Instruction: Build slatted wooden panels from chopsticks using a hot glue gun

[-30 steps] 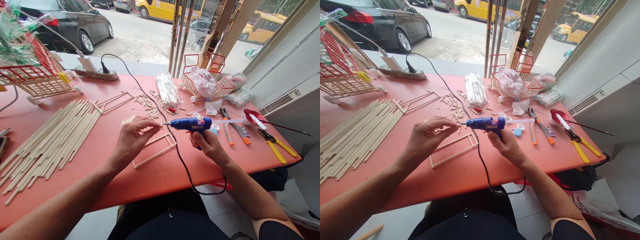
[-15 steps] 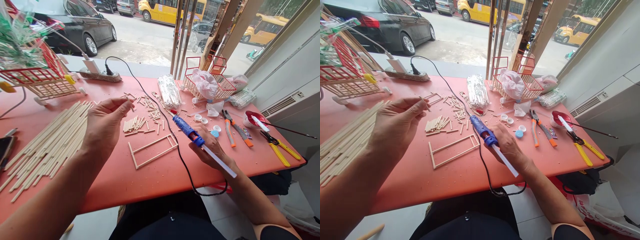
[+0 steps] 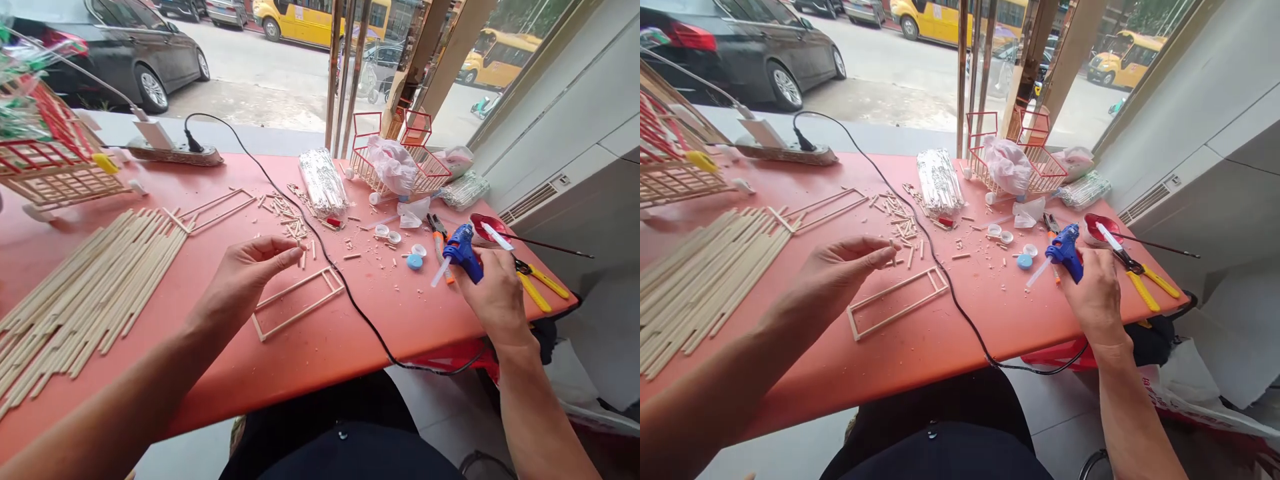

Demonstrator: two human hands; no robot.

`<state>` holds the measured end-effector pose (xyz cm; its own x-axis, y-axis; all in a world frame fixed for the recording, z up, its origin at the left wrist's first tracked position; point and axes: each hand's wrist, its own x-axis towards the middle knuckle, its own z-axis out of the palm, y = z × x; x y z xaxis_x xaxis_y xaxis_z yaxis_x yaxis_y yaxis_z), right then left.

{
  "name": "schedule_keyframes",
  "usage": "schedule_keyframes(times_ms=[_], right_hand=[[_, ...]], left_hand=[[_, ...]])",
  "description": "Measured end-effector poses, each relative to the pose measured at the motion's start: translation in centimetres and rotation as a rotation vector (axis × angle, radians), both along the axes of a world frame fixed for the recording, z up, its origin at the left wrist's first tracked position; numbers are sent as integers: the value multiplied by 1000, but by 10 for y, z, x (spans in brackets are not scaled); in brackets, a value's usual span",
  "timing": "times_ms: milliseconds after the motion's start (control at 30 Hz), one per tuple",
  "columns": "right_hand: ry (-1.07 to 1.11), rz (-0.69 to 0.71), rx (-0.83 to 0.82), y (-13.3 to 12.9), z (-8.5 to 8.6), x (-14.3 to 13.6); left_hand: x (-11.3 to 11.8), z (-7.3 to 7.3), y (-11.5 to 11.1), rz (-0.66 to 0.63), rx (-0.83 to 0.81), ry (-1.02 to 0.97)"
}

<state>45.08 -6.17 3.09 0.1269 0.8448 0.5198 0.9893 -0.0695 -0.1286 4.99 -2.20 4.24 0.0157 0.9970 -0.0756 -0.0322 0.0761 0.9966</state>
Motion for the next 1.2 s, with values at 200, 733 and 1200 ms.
schedule_keyframes(times_ms=[200, 733, 1200], right_hand=[[1, -200, -154, -5, -8, 3], [-92, -244, -179, -2, -14, 11], [667, 748, -345, 28, 41, -145]], left_hand=[[-1, 2, -2, 32, -42, 42], [6, -15, -2, -115, -125, -99], [9, -9, -8, -183, -59, -79]])
